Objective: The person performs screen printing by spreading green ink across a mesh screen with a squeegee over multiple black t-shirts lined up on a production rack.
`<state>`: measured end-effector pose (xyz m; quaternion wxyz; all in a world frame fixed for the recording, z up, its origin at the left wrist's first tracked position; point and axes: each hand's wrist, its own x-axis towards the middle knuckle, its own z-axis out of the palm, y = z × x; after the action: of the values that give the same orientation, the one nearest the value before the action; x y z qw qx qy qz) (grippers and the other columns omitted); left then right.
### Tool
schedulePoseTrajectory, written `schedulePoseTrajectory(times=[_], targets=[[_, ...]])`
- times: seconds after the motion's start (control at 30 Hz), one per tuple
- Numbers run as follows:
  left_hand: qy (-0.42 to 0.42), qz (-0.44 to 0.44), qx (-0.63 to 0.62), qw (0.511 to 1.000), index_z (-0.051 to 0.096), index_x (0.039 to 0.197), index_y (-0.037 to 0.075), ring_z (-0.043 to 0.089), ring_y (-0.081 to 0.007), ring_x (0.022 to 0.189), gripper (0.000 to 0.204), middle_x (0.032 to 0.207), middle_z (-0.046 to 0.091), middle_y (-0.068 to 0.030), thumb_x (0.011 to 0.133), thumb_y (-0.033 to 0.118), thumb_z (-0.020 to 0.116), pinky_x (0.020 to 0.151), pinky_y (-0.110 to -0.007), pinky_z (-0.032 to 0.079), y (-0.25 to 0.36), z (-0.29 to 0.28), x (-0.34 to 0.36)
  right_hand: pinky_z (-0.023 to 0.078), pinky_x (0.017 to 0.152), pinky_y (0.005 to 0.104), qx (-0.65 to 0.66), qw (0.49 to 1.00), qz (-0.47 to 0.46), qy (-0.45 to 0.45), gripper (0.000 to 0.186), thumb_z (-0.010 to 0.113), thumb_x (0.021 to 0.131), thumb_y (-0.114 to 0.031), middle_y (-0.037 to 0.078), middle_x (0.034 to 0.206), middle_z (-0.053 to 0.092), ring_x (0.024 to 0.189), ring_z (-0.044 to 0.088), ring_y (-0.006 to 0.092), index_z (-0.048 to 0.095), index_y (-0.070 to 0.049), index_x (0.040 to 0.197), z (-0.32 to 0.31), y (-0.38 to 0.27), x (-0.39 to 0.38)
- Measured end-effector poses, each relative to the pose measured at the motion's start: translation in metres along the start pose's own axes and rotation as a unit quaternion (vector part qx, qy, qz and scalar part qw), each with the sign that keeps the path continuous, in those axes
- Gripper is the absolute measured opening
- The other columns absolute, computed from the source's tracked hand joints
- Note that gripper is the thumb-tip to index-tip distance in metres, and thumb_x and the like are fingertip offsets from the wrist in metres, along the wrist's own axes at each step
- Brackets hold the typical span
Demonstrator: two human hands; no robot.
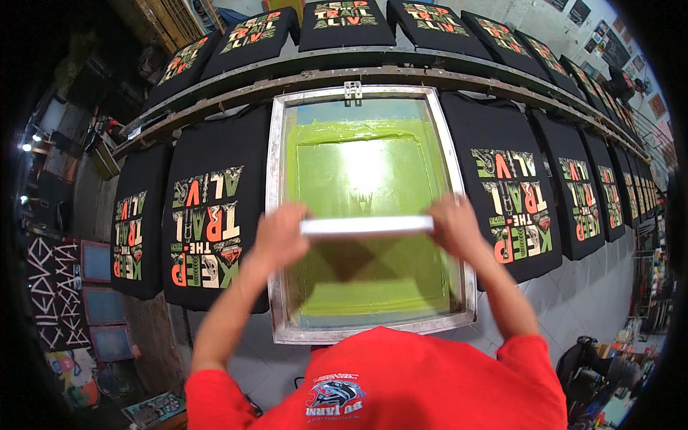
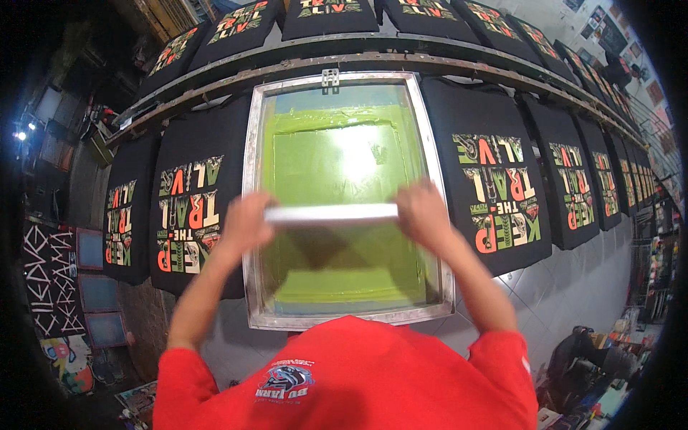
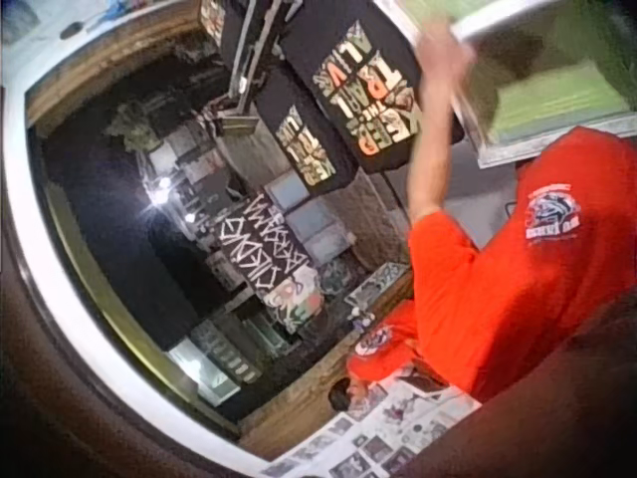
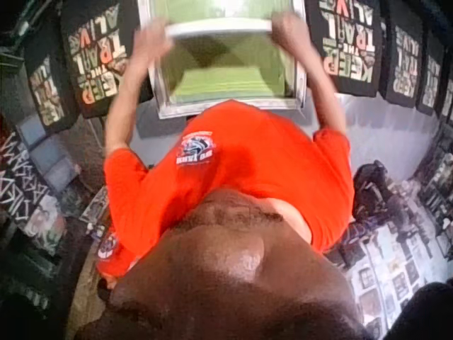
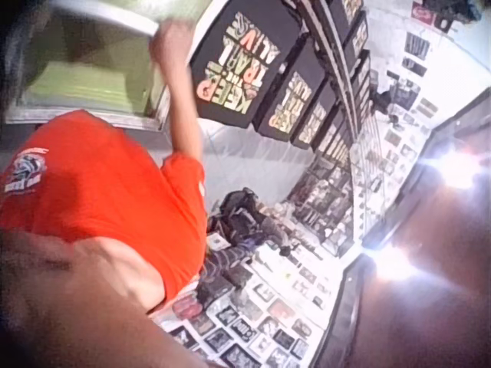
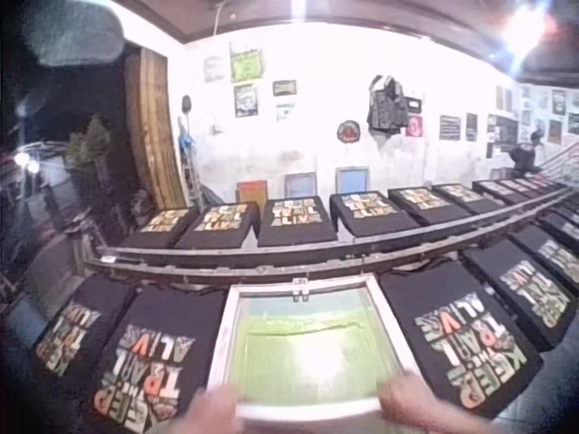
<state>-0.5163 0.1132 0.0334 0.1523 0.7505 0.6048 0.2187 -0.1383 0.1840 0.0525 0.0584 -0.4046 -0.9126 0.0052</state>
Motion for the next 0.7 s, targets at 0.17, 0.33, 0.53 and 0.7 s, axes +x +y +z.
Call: schedulePoseTrajectory(times=[0.17,0.33,0.53,0.7], targets=[[0.074,0.060,-0.040,0.995,0.063,0.095,0.010,0.061,-0.0322,0.092,0.040,0.095,0.064,-0.0082,0.056,0.004,0.069,0.080,-0.044,0.048,0.063,0.047,-0.156,0.043,0.103,0.0450,0.007,0.992,0.021,0.127,0.026,0.066,0.076,-0.007,-0.001,0.094,0.068,0.093,0.062,0.0202,0.075,-0.019,0.097,0.012,-0.094,-0.148],[0.102,0.095,-0.010,0.990,0.065,0.098,0.011,0.061,-0.0291,0.094,0.043,0.101,0.064,-0.0045,0.056,0.013,0.076,0.081,-0.043,0.047,0.058,0.083,-0.203,0.043,0.103,0.0419,-0.013,0.989,-0.009,0.144,0.030,0.064,0.082,-0.017,-0.003,0.100,0.067,0.094,0.061,0.0177,0.074,-0.019,0.110,0.035,-0.110,-0.192],[0.099,0.155,-0.030,0.982,0.066,0.100,0.012,0.060,-0.0287,0.093,0.043,0.100,0.065,-0.0047,0.068,0.031,0.087,0.080,-0.043,0.046,0.065,0.087,-0.205,0.039,0.113,0.0481,-0.012,0.996,-0.054,0.068,0.069,0.083,0.071,-0.033,0.003,0.118,0.061,0.110,0.058,0.0225,0.061,-0.018,0.135,0.041,-0.105,-0.208],[0.126,0.074,-0.070,0.987,0.067,0.105,0.008,0.062,-0.0316,0.100,0.042,0.107,0.066,-0.0103,0.078,0.033,0.087,0.090,-0.044,0.048,0.075,0.072,-0.213,0.036,0.114,0.0509,0.131,0.990,0.024,0.049,0.075,0.086,0.073,-0.040,0.010,0.127,0.058,0.119,0.054,0.0305,0.059,-0.016,0.139,0.029,-0.110,-0.216]])
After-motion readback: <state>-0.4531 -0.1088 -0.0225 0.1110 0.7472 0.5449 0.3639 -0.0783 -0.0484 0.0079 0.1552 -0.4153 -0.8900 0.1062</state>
